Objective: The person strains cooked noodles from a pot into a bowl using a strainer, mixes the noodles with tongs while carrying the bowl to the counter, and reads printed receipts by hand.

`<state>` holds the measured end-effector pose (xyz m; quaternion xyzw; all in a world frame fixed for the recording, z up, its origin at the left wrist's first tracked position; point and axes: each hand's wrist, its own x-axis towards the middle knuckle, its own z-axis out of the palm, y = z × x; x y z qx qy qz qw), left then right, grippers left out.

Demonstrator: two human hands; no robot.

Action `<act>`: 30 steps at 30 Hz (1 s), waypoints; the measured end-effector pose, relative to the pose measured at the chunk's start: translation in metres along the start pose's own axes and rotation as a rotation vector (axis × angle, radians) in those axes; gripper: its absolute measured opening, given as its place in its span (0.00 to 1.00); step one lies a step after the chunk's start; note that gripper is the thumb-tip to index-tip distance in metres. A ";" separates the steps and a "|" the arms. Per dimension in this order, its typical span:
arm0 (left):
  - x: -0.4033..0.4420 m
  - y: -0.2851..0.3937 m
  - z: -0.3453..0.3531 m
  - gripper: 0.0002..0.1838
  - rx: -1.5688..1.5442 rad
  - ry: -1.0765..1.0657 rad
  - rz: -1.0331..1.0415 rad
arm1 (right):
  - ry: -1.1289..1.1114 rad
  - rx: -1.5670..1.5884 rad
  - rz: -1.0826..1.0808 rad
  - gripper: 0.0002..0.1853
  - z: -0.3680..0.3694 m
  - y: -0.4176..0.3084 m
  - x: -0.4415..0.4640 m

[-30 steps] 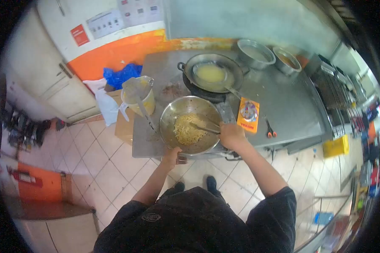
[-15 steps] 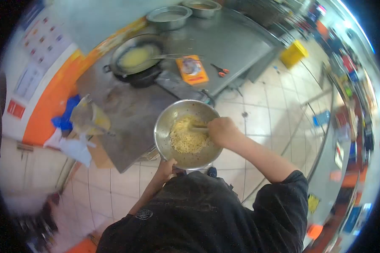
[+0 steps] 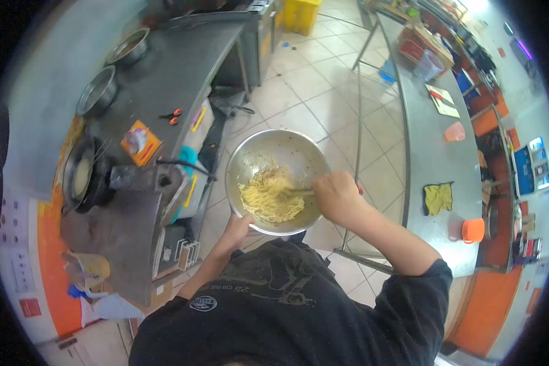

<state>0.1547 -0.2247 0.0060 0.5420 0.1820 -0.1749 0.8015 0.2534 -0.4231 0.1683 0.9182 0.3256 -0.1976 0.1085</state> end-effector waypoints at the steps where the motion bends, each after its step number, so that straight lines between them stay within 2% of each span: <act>1: 0.015 -0.004 0.019 0.34 0.012 0.011 0.009 | 0.004 0.020 0.071 0.05 -0.003 0.020 -0.004; 2: 0.032 -0.007 0.041 0.34 0.029 0.019 0.016 | 0.074 0.007 0.129 0.05 0.011 0.036 0.001; 3: 0.049 -0.005 0.062 0.33 0.046 0.025 0.027 | 0.154 0.036 0.062 0.05 0.030 0.057 -0.001; 5: 0.076 0.015 0.088 0.32 0.051 -0.043 -0.100 | 0.325 0.074 -0.086 0.04 0.060 0.090 -0.006; 6: 0.093 0.017 0.093 0.31 0.034 -0.067 -0.122 | 0.102 0.063 0.023 0.05 0.060 0.110 -0.013; 9: 0.112 0.026 0.125 0.30 0.062 -0.116 -0.139 | 0.219 0.138 0.171 0.05 0.044 0.172 -0.027; 10: 0.123 0.021 0.136 0.30 0.076 -0.137 -0.142 | 0.162 0.142 0.230 0.06 0.043 0.184 -0.015; 13: 0.154 0.032 0.169 0.29 0.111 -0.095 -0.170 | 0.157 0.091 0.177 0.05 0.065 0.201 0.021; 14: 0.167 0.037 0.171 0.29 0.114 -0.090 -0.170 | 0.189 0.138 0.066 0.05 0.072 0.207 0.022; 17: 0.208 0.047 0.158 0.29 0.084 -0.098 -0.199 | 0.064 0.160 0.159 0.04 0.054 0.242 0.017; 18: 0.220 0.052 0.156 0.29 0.070 -0.125 -0.228 | 0.028 0.153 0.252 0.04 0.057 0.261 0.032; 21: 0.265 0.064 0.167 0.30 0.025 -0.169 -0.258 | 0.191 0.104 0.272 0.05 0.073 0.291 0.104; 22: 0.282 0.071 0.173 0.29 0.011 -0.154 -0.243 | 0.291 0.155 0.206 0.05 0.072 0.292 0.121; 24: 0.326 0.090 0.168 0.29 0.018 -0.120 -0.147 | 0.250 0.220 0.162 0.04 0.048 0.308 0.141; 25: 0.347 0.105 0.159 0.29 0.027 -0.136 -0.168 | 0.223 0.249 0.135 0.04 0.028 0.317 0.150; 27: 0.381 0.137 0.141 0.28 0.041 -0.158 -0.207 | 0.149 0.223 0.204 0.06 -0.021 0.345 0.161; 30: 0.416 0.186 0.139 0.28 0.144 -0.162 -0.102 | 0.135 0.196 0.264 0.11 -0.094 0.379 0.176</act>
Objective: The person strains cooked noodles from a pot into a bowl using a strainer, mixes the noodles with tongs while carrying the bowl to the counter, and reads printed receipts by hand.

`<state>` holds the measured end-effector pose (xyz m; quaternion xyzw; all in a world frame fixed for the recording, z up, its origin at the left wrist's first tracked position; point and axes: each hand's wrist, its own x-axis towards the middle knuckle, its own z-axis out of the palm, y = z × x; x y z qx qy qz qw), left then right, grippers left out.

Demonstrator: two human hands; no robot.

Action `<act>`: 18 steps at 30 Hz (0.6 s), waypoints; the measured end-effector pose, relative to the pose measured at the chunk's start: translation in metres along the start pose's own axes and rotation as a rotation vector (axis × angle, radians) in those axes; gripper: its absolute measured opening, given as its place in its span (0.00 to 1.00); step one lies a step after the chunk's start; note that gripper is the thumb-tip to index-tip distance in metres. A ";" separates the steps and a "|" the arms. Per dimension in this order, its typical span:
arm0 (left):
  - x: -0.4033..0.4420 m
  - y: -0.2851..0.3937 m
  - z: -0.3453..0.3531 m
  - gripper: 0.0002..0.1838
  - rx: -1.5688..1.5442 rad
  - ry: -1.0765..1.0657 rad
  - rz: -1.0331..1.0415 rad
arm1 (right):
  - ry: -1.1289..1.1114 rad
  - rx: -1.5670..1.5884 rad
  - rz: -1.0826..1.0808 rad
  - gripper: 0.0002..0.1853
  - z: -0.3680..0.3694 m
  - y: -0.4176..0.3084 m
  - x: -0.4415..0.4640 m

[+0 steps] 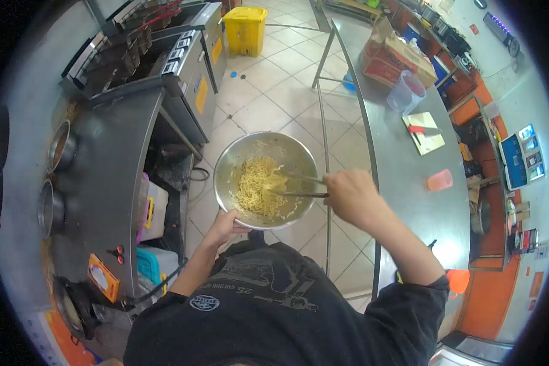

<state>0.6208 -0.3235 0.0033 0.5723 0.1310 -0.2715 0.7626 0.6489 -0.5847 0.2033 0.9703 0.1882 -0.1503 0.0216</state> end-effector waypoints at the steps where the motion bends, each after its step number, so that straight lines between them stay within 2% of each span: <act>1: 0.011 0.011 -0.003 0.29 0.060 0.010 0.025 | 0.009 -0.003 -0.003 0.14 -0.018 0.007 0.011; 2: 0.026 0.020 -0.010 0.29 0.079 -0.038 -0.002 | 0.015 -0.006 -0.006 0.16 -0.029 0.014 0.025; 5: 0.066 0.039 -0.014 0.29 0.055 0.002 -0.026 | 0.028 -0.024 -0.029 0.18 -0.020 0.031 0.077; 8: 0.087 0.078 0.003 0.29 0.003 -0.039 0.039 | -0.039 0.029 0.049 0.10 0.029 0.037 0.131; 11: 0.135 0.085 0.006 0.30 -0.084 -0.095 -0.048 | 0.077 0.018 0.070 0.07 0.045 0.050 0.181; 15: 0.202 0.113 0.012 0.29 -0.034 0.001 0.014 | 0.141 0.040 0.043 0.10 -0.012 0.100 0.217; 18: 0.257 0.146 0.017 0.27 -0.026 0.003 0.054 | 0.103 0.069 0.072 0.14 -0.063 0.140 0.227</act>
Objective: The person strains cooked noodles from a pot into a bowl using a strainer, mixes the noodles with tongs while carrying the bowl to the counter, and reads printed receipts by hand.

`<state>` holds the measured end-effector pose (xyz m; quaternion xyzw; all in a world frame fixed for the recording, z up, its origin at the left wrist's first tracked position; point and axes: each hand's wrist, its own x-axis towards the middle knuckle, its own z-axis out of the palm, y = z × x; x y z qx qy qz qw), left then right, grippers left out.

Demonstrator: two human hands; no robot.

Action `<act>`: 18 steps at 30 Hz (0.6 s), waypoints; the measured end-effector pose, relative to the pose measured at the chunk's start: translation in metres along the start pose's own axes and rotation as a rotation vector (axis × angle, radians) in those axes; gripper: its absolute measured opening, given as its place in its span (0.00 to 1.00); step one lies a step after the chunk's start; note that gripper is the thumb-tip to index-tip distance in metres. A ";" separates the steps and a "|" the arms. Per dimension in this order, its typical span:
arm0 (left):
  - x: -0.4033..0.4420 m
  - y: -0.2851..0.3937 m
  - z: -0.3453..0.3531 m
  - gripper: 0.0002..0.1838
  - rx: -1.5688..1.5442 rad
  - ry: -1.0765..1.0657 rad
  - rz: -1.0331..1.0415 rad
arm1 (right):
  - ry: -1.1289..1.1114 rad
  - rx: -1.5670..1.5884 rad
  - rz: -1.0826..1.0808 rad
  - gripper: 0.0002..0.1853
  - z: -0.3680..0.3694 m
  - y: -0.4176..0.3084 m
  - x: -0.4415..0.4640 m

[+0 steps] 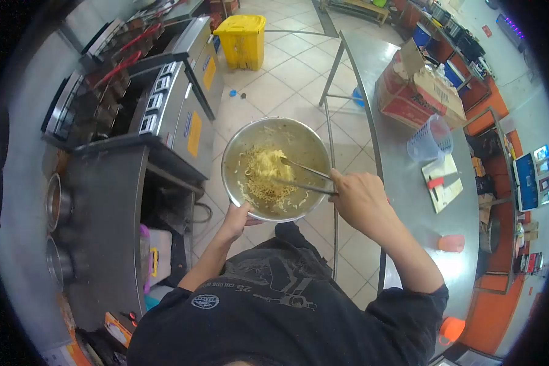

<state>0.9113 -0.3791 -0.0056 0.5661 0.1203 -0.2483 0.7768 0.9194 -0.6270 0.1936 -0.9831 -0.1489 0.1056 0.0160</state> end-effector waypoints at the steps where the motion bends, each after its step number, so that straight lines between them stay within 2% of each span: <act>1: 0.016 0.014 0.006 0.27 0.012 0.005 0.020 | -0.013 0.003 0.008 0.15 0.003 0.013 0.015; 2: 0.033 0.022 0.014 0.27 -0.011 0.048 0.020 | -0.028 0.009 0.019 0.16 0.014 0.028 0.032; 5: 0.074 0.056 0.041 0.28 0.287 0.148 0.111 | -0.020 0.024 0.008 0.17 0.058 0.073 0.099; 6: 0.097 0.046 0.043 0.29 0.116 0.135 0.201 | 0.006 0.024 -0.006 0.18 0.066 0.087 0.127; 10: 0.159 0.066 0.045 0.28 0.092 0.185 0.193 | 0.076 -0.030 -0.035 0.17 0.032 0.114 0.193; 13: 0.179 0.128 0.057 0.29 -0.091 0.099 -0.026 | 0.052 0.014 -0.043 0.19 -0.037 0.123 0.198; 14: 0.194 0.138 0.052 0.32 -0.066 0.048 -0.079 | 0.072 0.017 -0.040 0.23 -0.041 0.129 0.203; 17: 0.231 0.162 0.054 0.35 -0.099 0.058 0.004 | -0.061 -0.031 0.051 0.27 0.001 0.151 0.258; 18: 0.248 0.162 0.052 0.36 -0.026 0.080 0.099 | -0.053 0.021 0.050 0.21 0.013 0.155 0.282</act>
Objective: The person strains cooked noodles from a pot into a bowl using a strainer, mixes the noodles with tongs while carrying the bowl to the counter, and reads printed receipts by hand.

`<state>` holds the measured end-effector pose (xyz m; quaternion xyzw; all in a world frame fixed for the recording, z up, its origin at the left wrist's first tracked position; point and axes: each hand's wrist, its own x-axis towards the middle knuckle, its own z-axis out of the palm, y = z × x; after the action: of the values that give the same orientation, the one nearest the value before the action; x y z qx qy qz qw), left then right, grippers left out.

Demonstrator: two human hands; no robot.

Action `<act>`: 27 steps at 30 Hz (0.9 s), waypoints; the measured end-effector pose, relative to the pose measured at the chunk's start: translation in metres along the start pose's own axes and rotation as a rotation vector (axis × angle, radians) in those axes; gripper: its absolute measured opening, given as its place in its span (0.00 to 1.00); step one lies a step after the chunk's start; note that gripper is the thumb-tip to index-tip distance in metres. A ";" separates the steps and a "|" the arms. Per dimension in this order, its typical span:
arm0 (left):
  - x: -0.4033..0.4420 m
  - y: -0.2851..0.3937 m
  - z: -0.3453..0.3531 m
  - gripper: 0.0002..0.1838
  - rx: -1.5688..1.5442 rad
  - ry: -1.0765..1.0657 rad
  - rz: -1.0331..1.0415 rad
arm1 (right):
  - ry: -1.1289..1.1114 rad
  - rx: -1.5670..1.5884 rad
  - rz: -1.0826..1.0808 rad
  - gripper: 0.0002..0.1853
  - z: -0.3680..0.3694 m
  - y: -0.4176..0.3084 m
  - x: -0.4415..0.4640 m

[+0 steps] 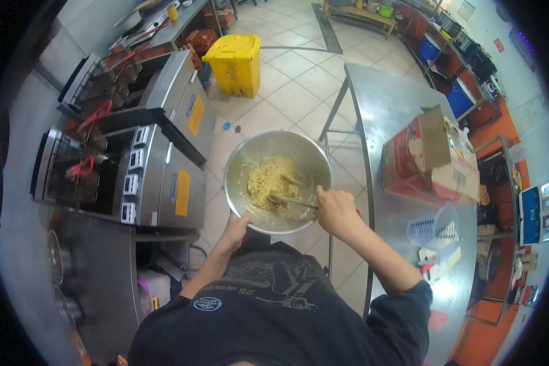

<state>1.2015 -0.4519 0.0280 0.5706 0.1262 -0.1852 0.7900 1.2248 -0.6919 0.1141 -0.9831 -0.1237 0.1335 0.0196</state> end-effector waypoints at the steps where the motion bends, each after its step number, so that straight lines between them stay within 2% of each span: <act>1: 0.022 -0.003 -0.007 0.36 0.030 -0.011 0.015 | 0.079 -0.005 -0.021 0.17 0.006 0.004 0.028; 4: 0.085 0.000 -0.028 0.33 0.091 0.006 0.022 | 0.261 -0.048 -0.052 0.04 -0.001 0.007 0.100; 7: 0.139 0.044 -0.038 0.29 0.020 0.010 0.020 | 0.205 -0.068 -0.066 0.06 -0.058 0.012 0.146; 8: 0.172 0.034 -0.053 0.28 0.067 -0.005 0.062 | 0.184 -0.023 -0.048 0.11 -0.084 0.010 0.153; 11: 0.214 0.082 -0.056 0.28 0.122 0.011 -0.011 | 0.135 -0.060 -0.018 0.16 -0.115 0.013 0.187; 12: 0.223 0.099 -0.053 0.29 0.246 0.009 0.067 | 0.143 -0.045 -0.004 0.14 -0.105 0.018 0.208; 15: 0.258 0.132 -0.044 0.34 0.339 -0.037 0.011 | 0.162 0.003 -0.010 0.09 -0.073 0.035 0.280; 16: 0.274 0.131 -0.043 0.36 0.283 -0.023 0.010 | 0.192 0.020 0.006 0.06 -0.072 0.040 0.302; 19: 0.330 0.125 -0.046 0.35 0.121 -0.018 0.086 | 0.262 0.045 0.059 0.05 -0.089 0.058 0.342; 23: 0.399 0.155 -0.034 0.35 0.166 -0.054 0.037 | 0.225 0.115 0.022 0.16 -0.149 0.094 0.363; 24: 0.421 0.156 -0.029 0.35 0.179 -0.071 0.085 | 0.146 0.076 0.074 0.24 -0.150 0.106 0.376; 27: 0.480 0.158 -0.004 0.35 0.199 -0.072 0.076 | 0.124 0.077 0.040 0.17 -0.117 0.145 0.437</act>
<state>1.7028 -0.4754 -0.0349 0.6438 0.0569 -0.1871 0.7398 1.6985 -0.7249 0.1041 -0.9903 -0.0971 0.0774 0.0624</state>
